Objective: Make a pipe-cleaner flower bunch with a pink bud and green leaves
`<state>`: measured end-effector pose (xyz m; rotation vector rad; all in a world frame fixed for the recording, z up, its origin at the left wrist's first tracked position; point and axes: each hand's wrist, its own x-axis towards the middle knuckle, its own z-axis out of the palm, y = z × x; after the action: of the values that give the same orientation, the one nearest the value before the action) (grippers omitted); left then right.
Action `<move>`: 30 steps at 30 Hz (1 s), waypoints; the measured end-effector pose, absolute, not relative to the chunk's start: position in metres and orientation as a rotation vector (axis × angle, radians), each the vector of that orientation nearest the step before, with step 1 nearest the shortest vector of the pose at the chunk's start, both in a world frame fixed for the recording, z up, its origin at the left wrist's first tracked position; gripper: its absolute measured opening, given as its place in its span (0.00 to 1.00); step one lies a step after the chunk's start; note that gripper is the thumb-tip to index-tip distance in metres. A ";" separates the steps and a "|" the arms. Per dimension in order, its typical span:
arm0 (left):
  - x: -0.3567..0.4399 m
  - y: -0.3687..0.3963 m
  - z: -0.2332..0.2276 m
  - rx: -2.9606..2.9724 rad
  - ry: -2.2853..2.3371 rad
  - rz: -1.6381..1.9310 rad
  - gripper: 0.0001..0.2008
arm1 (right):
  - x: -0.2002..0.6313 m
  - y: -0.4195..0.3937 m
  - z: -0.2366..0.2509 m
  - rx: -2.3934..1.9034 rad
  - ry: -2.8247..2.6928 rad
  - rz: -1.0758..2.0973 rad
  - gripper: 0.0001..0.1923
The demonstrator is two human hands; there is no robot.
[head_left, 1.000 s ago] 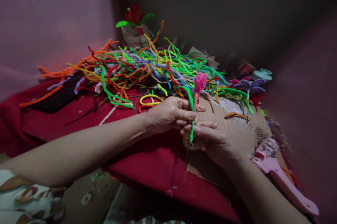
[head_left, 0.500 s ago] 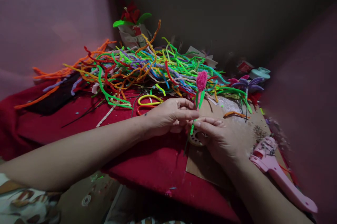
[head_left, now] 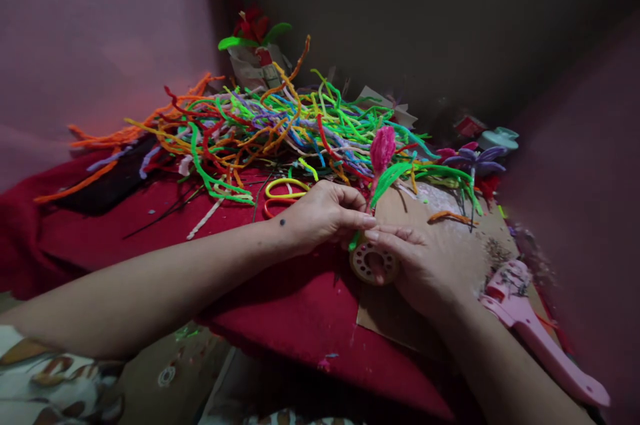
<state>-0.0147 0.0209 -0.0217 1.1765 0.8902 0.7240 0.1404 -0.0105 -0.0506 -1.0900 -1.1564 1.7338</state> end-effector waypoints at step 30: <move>-0.018 0.031 -0.038 0.829 0.470 0.684 0.12 | 0.132 -0.016 -0.045 -1.108 -1.052 1.715 0.08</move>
<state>-0.0176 0.0308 -0.0380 0.8287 0.4699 0.6841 0.1316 -0.0157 -0.0446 -1.1082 -1.0516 1.7147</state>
